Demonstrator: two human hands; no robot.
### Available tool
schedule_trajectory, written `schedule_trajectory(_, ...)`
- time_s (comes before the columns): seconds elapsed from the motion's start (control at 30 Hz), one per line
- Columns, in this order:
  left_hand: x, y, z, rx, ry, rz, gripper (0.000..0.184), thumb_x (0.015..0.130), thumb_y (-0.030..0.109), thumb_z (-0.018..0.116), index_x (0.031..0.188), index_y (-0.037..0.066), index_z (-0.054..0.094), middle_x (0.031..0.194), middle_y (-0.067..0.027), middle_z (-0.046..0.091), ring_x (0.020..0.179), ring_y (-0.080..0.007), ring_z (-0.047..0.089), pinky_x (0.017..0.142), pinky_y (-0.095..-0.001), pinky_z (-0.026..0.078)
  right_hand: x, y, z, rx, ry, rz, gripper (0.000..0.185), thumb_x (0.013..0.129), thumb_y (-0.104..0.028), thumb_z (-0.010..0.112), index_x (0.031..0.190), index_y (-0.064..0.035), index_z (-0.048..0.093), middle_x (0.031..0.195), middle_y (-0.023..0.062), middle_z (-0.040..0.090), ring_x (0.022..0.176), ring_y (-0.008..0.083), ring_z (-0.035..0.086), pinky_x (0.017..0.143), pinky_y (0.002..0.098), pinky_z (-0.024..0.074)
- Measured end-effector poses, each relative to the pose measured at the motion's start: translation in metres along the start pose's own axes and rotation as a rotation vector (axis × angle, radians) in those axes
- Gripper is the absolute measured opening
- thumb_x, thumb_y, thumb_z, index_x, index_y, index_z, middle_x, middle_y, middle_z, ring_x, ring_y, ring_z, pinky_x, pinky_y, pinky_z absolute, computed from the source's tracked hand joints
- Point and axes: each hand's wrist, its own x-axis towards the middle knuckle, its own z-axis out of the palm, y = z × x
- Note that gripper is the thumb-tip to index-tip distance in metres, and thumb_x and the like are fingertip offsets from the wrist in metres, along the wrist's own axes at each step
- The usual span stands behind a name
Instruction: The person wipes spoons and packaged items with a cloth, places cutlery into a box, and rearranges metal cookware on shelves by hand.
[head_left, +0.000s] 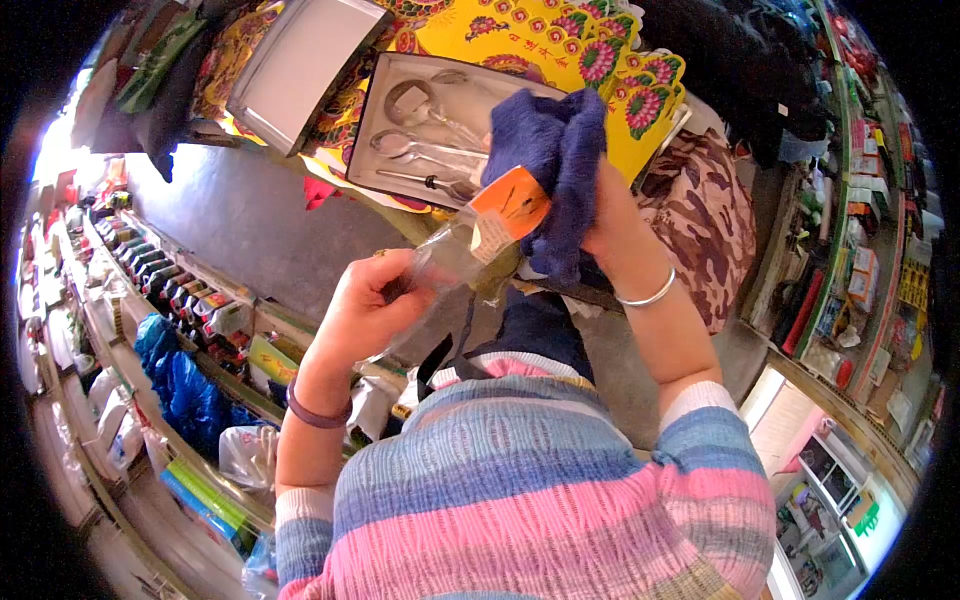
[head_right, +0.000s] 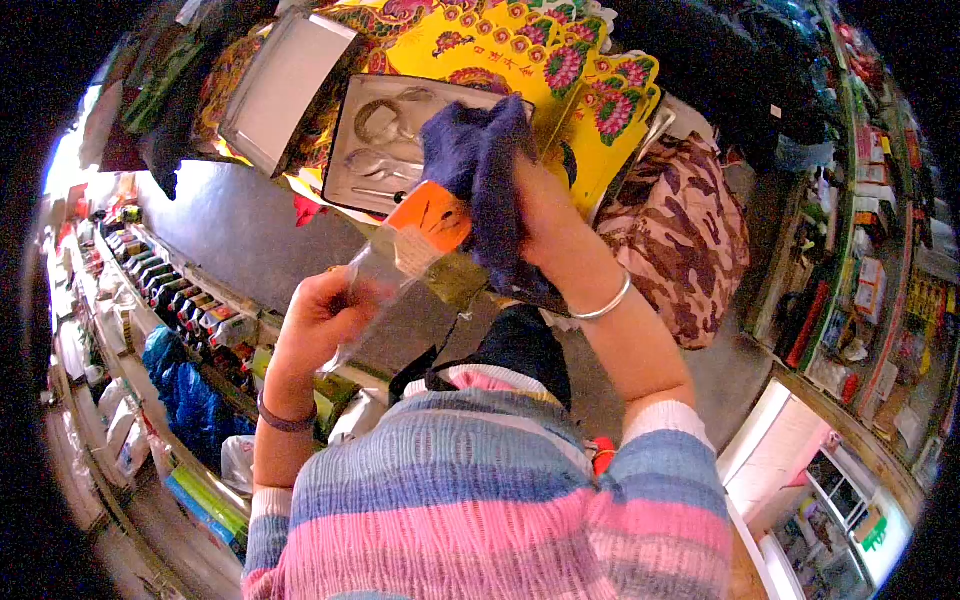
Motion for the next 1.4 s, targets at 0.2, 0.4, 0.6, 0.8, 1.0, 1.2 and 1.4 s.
schedule_trajectory(0.2,-0.006,0.006,-0.002,-0.145,-0.006,-0.095,0.019,0.076,-0.003,0.054,0.091,0.002,0.065,0.065,0.0080,0.043,0.056,-0.0012,0.035,0.050,-0.0185,0.029,-0.011,-0.018,-0.022,-0.105,-0.174,-0.118,0.051,0.077,-0.030,0.068,0.115,-0.0048,0.047,0.095,0.0076,0.062,0.082,0.0210,0.063,0.073,0.0389,0.0543)
schedule_trajectory(0.4,-0.007,0.006,-0.001,-0.110,-0.038,-0.074,0.020,0.075,-0.004,0.053,0.090,0.002,0.065,0.064,0.0078,0.043,0.056,-0.0011,0.035,0.050,-0.0186,0.028,-0.015,-0.032,-0.013,-0.818,-0.331,-0.201,0.055,0.063,-0.017,0.077,0.111,-0.0035,0.052,0.094,0.0053,0.062,0.083,0.0136,0.059,0.078,0.0293,0.0482)
schedule_trajectory(0.6,-0.008,0.006,0.001,0.033,-0.063,0.001,0.019,0.074,-0.002,0.053,0.088,0.003,0.065,0.062,0.0044,0.043,0.055,-0.0025,0.036,0.049,-0.0204,0.029,-0.025,-0.035,0.023,-0.998,-0.353,-0.235,0.032,0.063,-0.009,0.077,0.091,-0.0020,0.063,0.083,0.0013,0.064,0.075,0.0083,0.058,0.072,0.0242,0.0467)
schedule_trajectory(0.8,-0.012,0.010,0.001,0.108,-0.036,0.013,0.019,0.073,0.000,0.054,0.088,0.002,0.065,0.062,0.0012,0.044,0.055,-0.0045,0.037,0.049,-0.0224,0.030,-0.027,-0.027,0.022,-0.974,-0.245,-0.321,0.022,0.068,-0.012,0.074,0.085,-0.0017,0.065,0.078,0.0028,0.065,0.069,0.0089,0.059,0.067,0.0249,0.0477)
schedule_trajectory(1.0,-0.013,0.010,0.002,0.098,-0.017,0.004,0.019,0.073,-0.001,0.053,0.087,0.002,0.065,0.063,0.0015,0.045,0.055,-0.0040,0.037,0.049,-0.0216,0.030,-0.020,-0.020,0.010,-0.718,-0.036,-0.368,0.025,0.070,-0.012,0.072,0.091,-0.0015,0.064,0.080,0.0045,0.066,0.070,0.0133,0.061,0.069,0.0278,0.0492)
schedule_trajectory(1.2,-0.020,0.007,-0.006,0.000,0.012,-0.146,0.018,0.073,-0.002,0.053,0.088,0.001,0.064,0.065,0.0054,0.044,0.057,-0.0018,0.037,0.050,-0.0202,0.030,-0.033,-0.067,-0.026,-0.722,0.166,-0.572,0.026,0.074,-0.008,0.067,0.098,-0.0013,0.063,0.088,0.0058,0.066,0.076,0.0159,0.062,0.068,0.0276,0.0498)
schedule_trajectory(1.4,-0.007,0.006,-0.008,0.224,-0.009,0.093,0.022,0.072,0.001,0.051,0.091,-0.001,0.061,0.065,-0.0054,0.050,0.057,-0.0124,0.045,0.052,-0.0262,0.037,-0.066,-0.122,-0.086,-1.374,0.709,-0.761,0.027,0.075,-0.016,0.068,0.093,0.0026,0.062,0.086,0.0105,0.067,0.076,0.0200,0.063,0.071,0.0295,0.0476)
